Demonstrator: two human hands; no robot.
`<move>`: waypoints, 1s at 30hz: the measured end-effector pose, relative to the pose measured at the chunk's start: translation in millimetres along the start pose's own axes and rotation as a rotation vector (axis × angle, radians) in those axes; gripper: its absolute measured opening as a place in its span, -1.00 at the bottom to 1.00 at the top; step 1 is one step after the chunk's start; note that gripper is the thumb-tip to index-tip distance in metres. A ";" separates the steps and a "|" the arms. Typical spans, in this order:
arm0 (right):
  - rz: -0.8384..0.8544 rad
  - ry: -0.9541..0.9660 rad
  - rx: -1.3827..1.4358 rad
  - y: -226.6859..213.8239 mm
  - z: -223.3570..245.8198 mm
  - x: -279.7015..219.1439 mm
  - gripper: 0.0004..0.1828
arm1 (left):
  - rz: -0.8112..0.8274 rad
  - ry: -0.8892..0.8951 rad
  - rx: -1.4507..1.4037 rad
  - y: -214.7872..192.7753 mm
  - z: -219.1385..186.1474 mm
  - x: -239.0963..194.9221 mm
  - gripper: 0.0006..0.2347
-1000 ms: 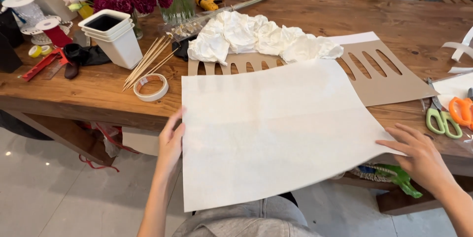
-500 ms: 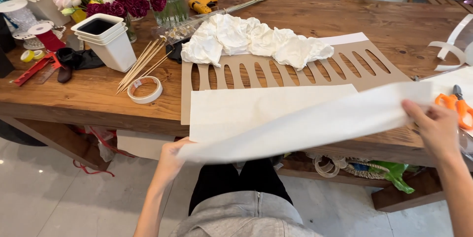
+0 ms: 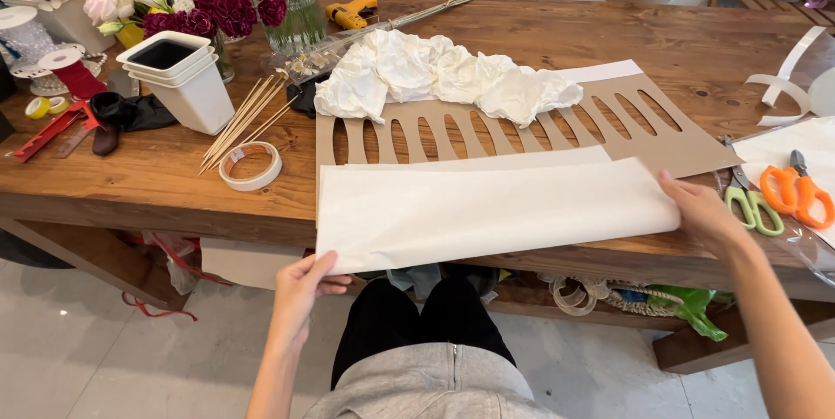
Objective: Stapling crumpled tissue paper to a cardboard base and folding a large sheet of paper at a floral design station.
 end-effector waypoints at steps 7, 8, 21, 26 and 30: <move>0.192 -0.028 -0.083 -15.9 -31.9 -11.1 -0.65 | -0.056 0.037 -0.040 -15.2 9.4 -1.0 -0.81; 0.186 -0.094 -0.177 -16.7 -29.4 -11.7 -0.66 | -0.084 0.051 -0.056 -16.9 9.3 0.0 -0.80; 0.176 -0.244 -0.463 -3.6 -18.2 -27.4 -0.47 | -0.148 0.096 0.067 -18.1 -8.1 -11.1 -0.75; 0.102 -0.164 -0.579 -14.4 -33.6 -23.7 -0.69 | -0.132 0.090 0.118 -10.1 -23.8 -16.9 -0.69; 0.119 -0.199 -0.573 -16.6 -36.3 -18.0 -0.66 | -0.143 0.077 0.094 -9.6 -18.7 -14.4 -0.68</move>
Point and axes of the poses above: each hand's wrist, its own x-axis towards the middle knuckle, its own y-axis out of the palm, z = x × y, the point moved 8 cm from there along x, towards the middle knuckle, and after that the axes turned 1 degree about -z, right-handed, at the moved point
